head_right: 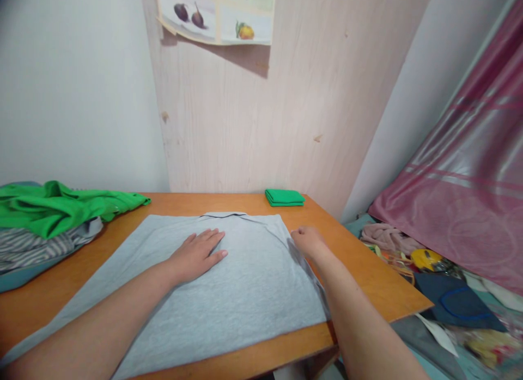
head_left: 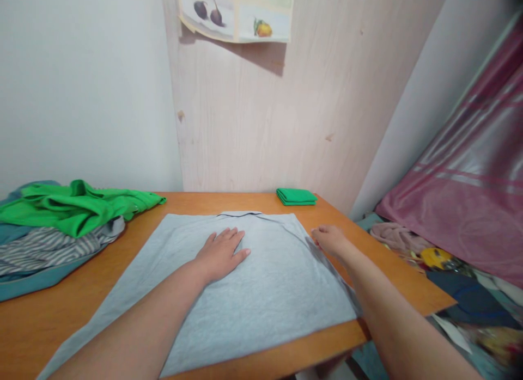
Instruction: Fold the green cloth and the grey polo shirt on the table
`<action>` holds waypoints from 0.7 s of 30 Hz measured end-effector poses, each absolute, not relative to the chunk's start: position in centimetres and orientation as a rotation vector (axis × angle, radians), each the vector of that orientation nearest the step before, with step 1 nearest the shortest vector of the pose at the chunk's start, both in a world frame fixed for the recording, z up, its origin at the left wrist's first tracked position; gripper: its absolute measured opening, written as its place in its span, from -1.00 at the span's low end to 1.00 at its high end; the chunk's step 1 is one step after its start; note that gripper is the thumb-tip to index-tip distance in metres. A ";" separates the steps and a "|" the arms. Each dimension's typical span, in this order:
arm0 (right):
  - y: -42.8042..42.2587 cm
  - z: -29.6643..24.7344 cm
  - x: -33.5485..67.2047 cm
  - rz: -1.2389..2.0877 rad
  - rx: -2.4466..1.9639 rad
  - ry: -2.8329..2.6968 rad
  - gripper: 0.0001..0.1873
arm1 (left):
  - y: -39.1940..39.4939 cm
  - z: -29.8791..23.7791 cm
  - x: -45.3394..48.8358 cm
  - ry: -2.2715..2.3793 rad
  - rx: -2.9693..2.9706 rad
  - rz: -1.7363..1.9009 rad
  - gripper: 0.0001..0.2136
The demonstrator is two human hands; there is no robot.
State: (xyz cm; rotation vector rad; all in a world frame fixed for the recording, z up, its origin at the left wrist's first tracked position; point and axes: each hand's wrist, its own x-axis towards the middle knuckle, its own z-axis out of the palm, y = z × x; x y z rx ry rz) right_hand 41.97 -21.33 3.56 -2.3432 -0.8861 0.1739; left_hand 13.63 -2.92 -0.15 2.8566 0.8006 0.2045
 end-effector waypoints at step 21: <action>-21.7 0.4 39.6 -0.108 -2.796 -1.021 -0.65 | -3.0 -0.3 13.5 0.786 2.840 0.235 -0.31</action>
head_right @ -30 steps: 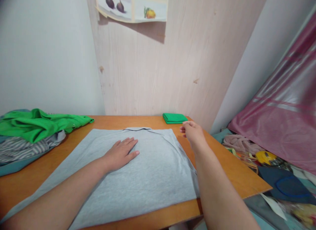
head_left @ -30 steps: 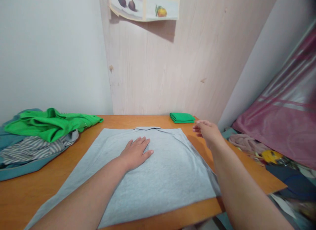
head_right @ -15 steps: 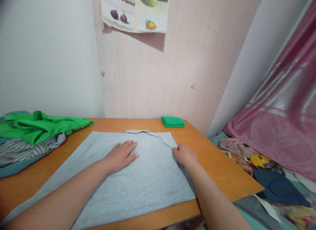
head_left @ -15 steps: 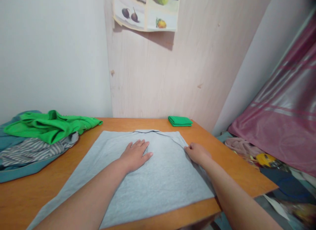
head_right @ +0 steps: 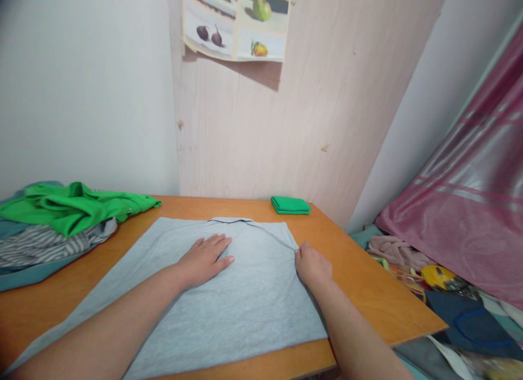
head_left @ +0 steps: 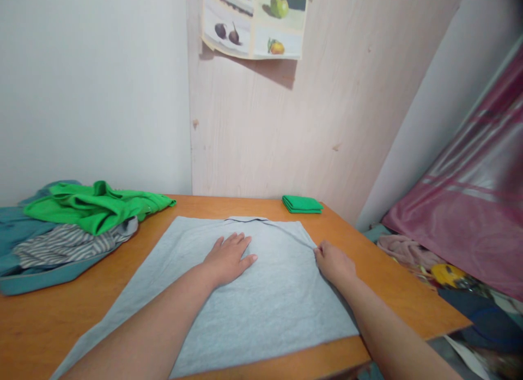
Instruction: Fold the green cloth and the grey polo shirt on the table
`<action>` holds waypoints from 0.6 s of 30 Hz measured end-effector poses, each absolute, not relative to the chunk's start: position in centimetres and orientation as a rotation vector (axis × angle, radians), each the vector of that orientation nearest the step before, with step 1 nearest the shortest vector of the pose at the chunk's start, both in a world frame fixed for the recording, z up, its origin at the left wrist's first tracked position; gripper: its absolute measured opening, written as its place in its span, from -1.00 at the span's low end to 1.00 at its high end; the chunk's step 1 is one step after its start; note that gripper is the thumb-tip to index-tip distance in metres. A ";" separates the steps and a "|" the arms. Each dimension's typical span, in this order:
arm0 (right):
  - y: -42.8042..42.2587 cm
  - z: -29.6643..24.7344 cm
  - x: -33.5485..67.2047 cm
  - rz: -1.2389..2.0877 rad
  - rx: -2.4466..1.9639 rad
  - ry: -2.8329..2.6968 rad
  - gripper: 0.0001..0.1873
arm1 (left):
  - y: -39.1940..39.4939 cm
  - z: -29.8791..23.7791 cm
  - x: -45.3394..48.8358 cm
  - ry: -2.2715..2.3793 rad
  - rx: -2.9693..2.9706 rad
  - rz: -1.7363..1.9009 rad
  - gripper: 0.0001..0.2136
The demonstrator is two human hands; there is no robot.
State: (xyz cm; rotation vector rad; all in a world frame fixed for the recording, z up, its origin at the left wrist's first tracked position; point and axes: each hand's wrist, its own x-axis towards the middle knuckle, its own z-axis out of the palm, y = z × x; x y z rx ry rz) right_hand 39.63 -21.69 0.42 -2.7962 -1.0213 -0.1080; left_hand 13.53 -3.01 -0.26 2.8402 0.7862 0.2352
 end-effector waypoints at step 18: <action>-25.3 0.8 37.6 -0.188 -2.900 -1.173 -0.61 | -3.0 -0.1 13.5 0.776 2.828 0.226 -0.31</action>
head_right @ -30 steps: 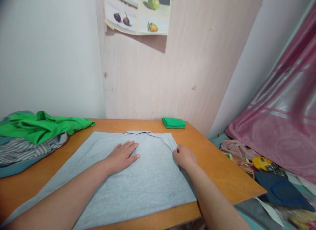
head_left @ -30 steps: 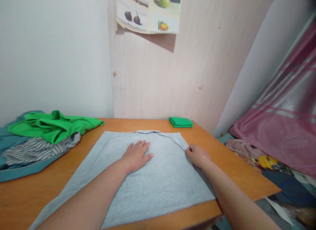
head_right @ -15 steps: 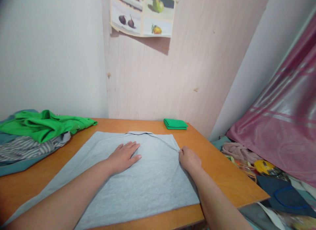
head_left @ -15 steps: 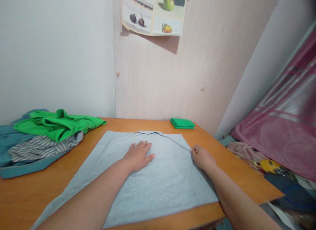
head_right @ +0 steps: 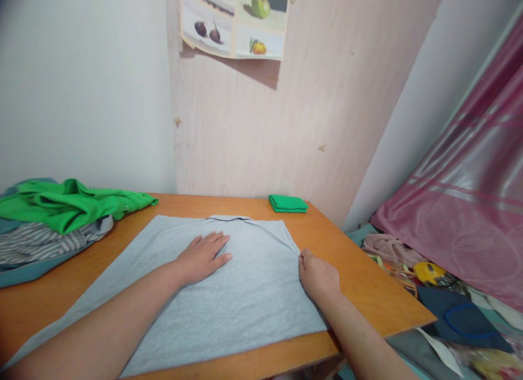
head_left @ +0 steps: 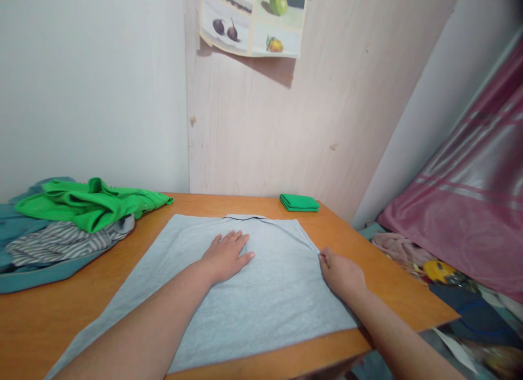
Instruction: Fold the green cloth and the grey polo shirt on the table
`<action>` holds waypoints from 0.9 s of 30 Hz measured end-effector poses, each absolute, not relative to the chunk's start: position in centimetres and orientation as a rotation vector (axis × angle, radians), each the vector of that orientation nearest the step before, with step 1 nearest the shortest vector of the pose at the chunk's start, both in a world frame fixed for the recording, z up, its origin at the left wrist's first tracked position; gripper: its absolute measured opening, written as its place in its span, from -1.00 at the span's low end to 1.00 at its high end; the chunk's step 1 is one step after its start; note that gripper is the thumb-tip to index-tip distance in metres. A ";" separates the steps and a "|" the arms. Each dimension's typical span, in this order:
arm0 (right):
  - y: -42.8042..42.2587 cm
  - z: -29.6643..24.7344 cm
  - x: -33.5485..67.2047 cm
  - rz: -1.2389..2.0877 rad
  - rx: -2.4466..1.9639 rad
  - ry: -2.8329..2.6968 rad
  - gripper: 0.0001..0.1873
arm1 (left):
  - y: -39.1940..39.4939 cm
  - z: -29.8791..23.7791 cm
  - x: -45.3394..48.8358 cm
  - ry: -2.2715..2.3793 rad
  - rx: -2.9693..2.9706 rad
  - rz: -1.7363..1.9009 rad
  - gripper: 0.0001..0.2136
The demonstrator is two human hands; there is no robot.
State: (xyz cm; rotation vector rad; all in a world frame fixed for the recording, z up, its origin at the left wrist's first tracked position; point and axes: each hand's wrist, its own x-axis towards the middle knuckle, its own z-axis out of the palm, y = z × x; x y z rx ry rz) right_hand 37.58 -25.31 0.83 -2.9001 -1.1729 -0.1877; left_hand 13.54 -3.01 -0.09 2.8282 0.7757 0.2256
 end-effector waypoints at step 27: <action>-19.0 0.2 37.9 0.135 -2.476 -1.594 -0.30 | -3.2 -0.5 13.5 0.778 2.797 0.261 -0.31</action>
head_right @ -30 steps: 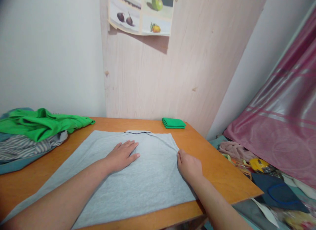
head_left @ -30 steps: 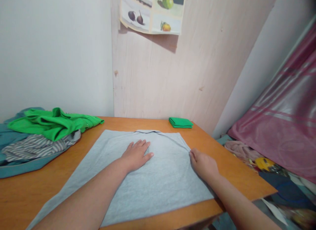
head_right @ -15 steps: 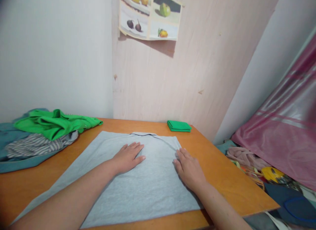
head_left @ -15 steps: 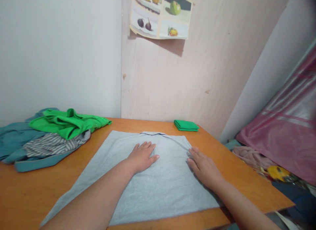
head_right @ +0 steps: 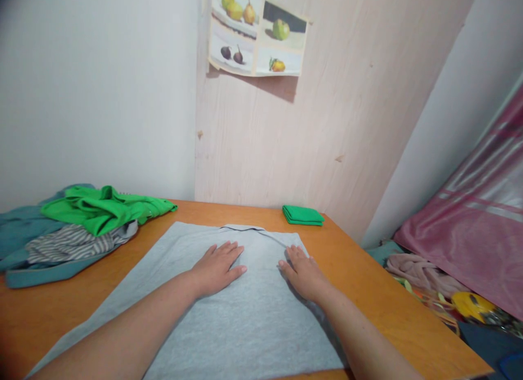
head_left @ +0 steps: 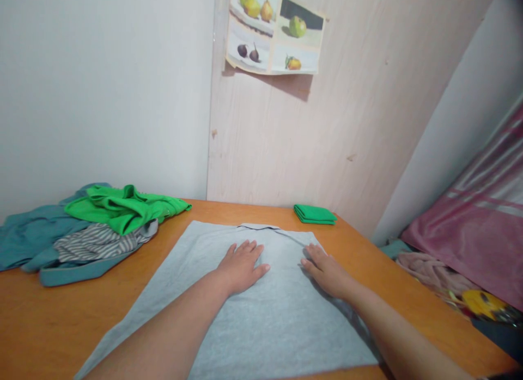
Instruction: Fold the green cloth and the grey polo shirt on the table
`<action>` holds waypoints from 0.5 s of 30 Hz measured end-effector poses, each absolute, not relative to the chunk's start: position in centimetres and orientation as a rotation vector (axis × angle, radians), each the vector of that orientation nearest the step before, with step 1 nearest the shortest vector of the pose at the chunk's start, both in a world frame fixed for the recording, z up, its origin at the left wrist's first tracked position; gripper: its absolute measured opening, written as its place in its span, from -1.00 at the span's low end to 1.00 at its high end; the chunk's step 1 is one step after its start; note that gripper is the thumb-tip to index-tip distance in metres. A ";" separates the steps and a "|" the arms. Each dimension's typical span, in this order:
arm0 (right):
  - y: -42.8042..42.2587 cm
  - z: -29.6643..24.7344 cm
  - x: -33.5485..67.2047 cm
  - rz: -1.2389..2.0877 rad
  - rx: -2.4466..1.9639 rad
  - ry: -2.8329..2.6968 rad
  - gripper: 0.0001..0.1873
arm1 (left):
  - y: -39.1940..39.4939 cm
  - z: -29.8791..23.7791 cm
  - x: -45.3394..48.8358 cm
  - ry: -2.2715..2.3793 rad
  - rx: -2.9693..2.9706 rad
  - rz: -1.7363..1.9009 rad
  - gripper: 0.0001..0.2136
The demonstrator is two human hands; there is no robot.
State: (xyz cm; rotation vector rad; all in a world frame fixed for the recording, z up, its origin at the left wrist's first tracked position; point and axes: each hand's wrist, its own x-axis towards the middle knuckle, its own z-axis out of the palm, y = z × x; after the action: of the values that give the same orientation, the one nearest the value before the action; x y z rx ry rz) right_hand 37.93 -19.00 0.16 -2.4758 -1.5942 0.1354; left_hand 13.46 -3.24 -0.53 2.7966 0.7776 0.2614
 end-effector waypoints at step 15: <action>-8.9 3.4 39.6 0.029 -2.372 -1.255 -0.74 | -3.7 -0.2 13.2 0.784 2.772 0.276 -0.33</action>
State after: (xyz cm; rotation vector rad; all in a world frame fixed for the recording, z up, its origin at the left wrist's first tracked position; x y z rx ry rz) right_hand 39.64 -8.87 3.44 -2.3724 -1.2546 0.0288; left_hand 13.19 -3.74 -0.15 2.7715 0.7843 0.2756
